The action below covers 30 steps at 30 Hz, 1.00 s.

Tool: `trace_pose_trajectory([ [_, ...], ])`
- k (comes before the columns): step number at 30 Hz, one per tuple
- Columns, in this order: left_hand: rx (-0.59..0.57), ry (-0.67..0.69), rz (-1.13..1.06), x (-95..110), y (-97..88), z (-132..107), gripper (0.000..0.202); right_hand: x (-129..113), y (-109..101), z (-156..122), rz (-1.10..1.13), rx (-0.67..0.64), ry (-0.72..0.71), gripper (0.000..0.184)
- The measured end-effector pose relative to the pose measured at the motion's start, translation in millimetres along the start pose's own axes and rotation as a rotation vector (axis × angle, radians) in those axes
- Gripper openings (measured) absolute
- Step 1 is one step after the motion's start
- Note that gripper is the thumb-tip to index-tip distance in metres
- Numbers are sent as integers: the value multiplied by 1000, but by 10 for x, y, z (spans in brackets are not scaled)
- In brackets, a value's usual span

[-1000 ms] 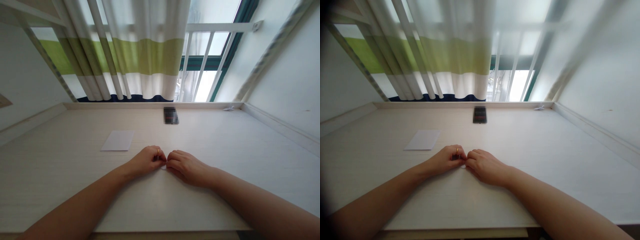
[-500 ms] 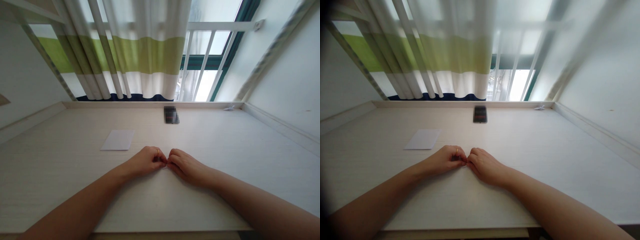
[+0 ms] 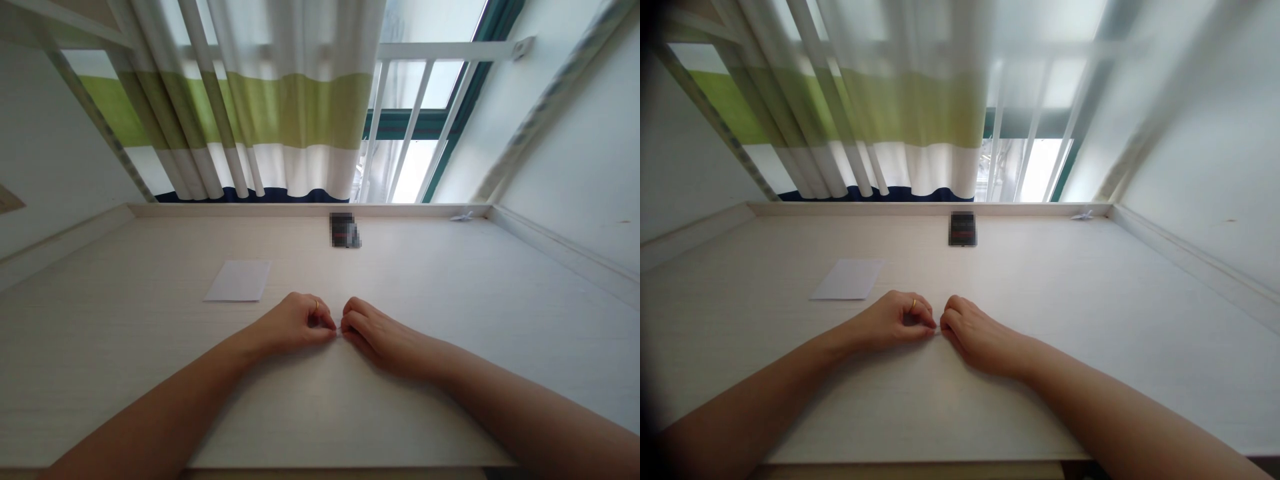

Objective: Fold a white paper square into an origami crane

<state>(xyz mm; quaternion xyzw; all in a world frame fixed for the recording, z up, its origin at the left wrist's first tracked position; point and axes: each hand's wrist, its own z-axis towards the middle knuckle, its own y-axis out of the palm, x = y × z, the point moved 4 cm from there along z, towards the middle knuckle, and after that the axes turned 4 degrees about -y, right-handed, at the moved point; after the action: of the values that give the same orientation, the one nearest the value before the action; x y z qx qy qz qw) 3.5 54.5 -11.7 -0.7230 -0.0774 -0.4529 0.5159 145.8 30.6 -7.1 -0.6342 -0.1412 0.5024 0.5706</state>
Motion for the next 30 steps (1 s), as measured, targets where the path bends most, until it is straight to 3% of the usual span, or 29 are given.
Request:
trace_pose_trajectory([
  [16,10,-102,-91,-49,38,23,13,2,10,74,34,24,145,15],
  [30,-2,-94,-32,-40,65,36,11,37,76,100,-20,49,219,14],
])
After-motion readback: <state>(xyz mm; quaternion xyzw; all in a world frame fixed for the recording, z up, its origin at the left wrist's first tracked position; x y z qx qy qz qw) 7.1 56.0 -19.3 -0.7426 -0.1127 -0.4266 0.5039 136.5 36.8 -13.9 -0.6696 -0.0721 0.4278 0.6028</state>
